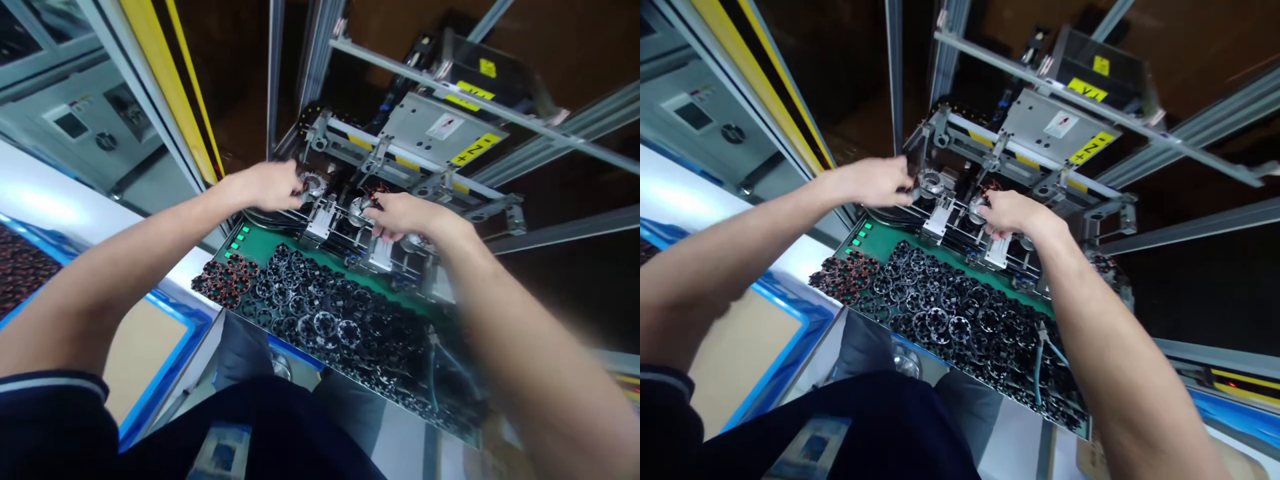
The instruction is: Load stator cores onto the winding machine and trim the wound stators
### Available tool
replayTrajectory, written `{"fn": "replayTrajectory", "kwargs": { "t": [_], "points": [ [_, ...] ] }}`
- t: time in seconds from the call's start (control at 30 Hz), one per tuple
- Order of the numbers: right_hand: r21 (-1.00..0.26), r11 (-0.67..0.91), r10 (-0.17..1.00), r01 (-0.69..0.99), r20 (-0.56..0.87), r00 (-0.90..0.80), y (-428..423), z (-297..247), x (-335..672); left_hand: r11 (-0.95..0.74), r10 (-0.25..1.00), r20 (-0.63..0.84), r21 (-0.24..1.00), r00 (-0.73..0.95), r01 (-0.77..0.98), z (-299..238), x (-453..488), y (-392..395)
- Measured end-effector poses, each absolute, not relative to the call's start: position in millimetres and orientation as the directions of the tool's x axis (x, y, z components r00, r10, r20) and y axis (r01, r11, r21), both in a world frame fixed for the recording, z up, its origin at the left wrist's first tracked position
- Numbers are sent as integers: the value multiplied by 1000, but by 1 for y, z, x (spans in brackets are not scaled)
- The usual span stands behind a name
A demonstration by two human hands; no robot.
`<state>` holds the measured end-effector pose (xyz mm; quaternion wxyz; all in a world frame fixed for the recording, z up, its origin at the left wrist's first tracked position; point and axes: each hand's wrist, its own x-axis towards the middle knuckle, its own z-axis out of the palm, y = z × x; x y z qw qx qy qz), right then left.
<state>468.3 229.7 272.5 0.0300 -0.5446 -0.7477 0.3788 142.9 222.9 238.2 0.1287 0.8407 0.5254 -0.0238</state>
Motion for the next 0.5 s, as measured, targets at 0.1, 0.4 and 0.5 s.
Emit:
{"fn": "replayTrajectory", "kwargs": {
  "t": [0.1, 0.4, 0.5],
  "points": [
    [-336, 412, 747, 847, -408, -526, 187, 291, 424, -329, 862, -344, 177, 371, 928, 185, 114, 160],
    [-73, 654, 658, 753, -435, -614, 155, 185, 248, -109, 921, -364, 96, 136, 989, 125, 83, 69],
    [-74, 653, 640, 754, -478, -601, 148, 165, 231, -67, 930, -355, 86, 93, 994, 137, 71, 53]
  ]
}}
